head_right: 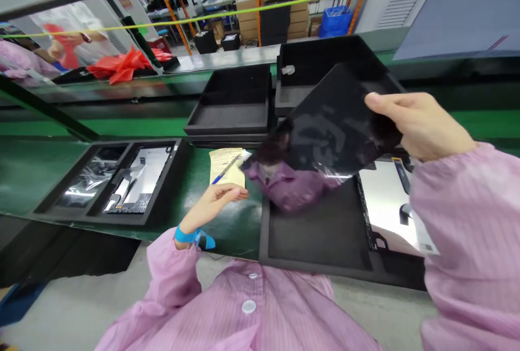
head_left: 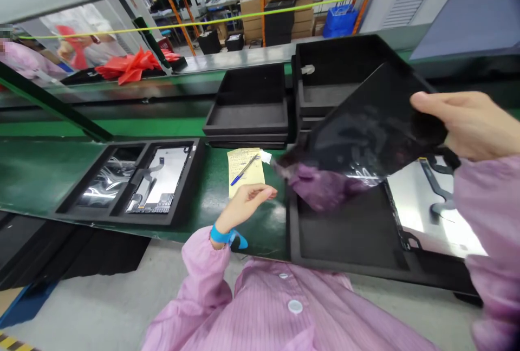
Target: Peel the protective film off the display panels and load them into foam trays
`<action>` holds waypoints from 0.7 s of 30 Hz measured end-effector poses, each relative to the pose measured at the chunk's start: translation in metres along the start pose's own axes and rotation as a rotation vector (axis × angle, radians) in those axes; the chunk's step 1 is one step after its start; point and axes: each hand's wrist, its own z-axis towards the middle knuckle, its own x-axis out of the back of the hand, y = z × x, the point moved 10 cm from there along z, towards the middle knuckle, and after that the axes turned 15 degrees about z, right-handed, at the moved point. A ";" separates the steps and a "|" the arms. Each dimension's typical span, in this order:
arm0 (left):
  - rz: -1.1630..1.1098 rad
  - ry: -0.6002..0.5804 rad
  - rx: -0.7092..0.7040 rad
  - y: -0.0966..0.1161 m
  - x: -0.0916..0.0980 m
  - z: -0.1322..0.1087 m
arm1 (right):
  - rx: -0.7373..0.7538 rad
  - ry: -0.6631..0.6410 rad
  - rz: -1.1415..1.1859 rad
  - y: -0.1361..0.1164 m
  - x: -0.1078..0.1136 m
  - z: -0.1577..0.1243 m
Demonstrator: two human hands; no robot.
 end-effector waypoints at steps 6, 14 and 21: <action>-0.491 0.224 -0.213 0.055 -0.033 0.014 | -0.109 -0.040 0.434 0.019 -0.063 -0.115; -0.609 0.350 -0.227 0.069 -0.011 -0.008 | -0.123 -0.210 0.301 0.031 -0.051 -0.106; -0.541 0.065 -0.278 0.099 -0.042 -0.022 | 0.228 0.248 0.045 -0.036 -0.017 -0.062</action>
